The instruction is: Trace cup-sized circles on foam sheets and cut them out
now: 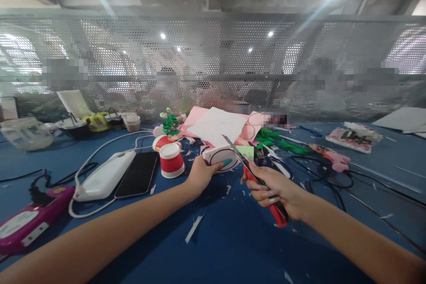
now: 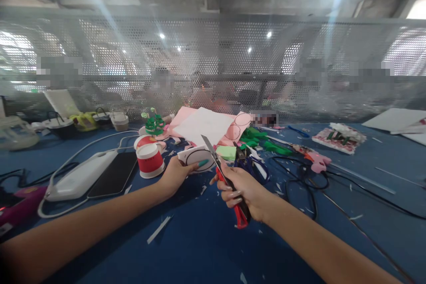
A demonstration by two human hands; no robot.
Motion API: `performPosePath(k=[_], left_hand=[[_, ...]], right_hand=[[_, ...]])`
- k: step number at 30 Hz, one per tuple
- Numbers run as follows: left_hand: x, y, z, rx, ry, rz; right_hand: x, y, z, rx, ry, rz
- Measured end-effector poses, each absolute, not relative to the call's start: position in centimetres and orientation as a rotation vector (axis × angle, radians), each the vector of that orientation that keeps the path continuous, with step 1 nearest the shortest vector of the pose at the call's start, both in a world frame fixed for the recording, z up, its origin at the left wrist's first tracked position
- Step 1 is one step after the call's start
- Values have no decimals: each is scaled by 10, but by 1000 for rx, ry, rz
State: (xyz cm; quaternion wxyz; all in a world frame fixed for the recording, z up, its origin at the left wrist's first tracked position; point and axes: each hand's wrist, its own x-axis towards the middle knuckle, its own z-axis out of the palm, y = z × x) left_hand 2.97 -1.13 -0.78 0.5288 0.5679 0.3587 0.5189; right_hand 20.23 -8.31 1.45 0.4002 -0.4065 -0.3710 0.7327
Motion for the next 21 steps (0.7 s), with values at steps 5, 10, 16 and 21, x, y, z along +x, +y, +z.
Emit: performPosePath(k=[5, 10, 16, 21], left_hand=[[28, -11, -9, 1316, 879, 1211], [29, -13, -7, 1358, 847, 1142], [29, -14, -7, 1348, 837, 1161], [29, -11, -9, 1328, 858, 1209]], right_hand=[[204, -82, 16, -1017, -895, 1926], [203, -84, 19, -997, -869, 1982], [199, -88, 22, -1007, -836, 1890], [197, -89, 19, -1014, -855, 1896]])
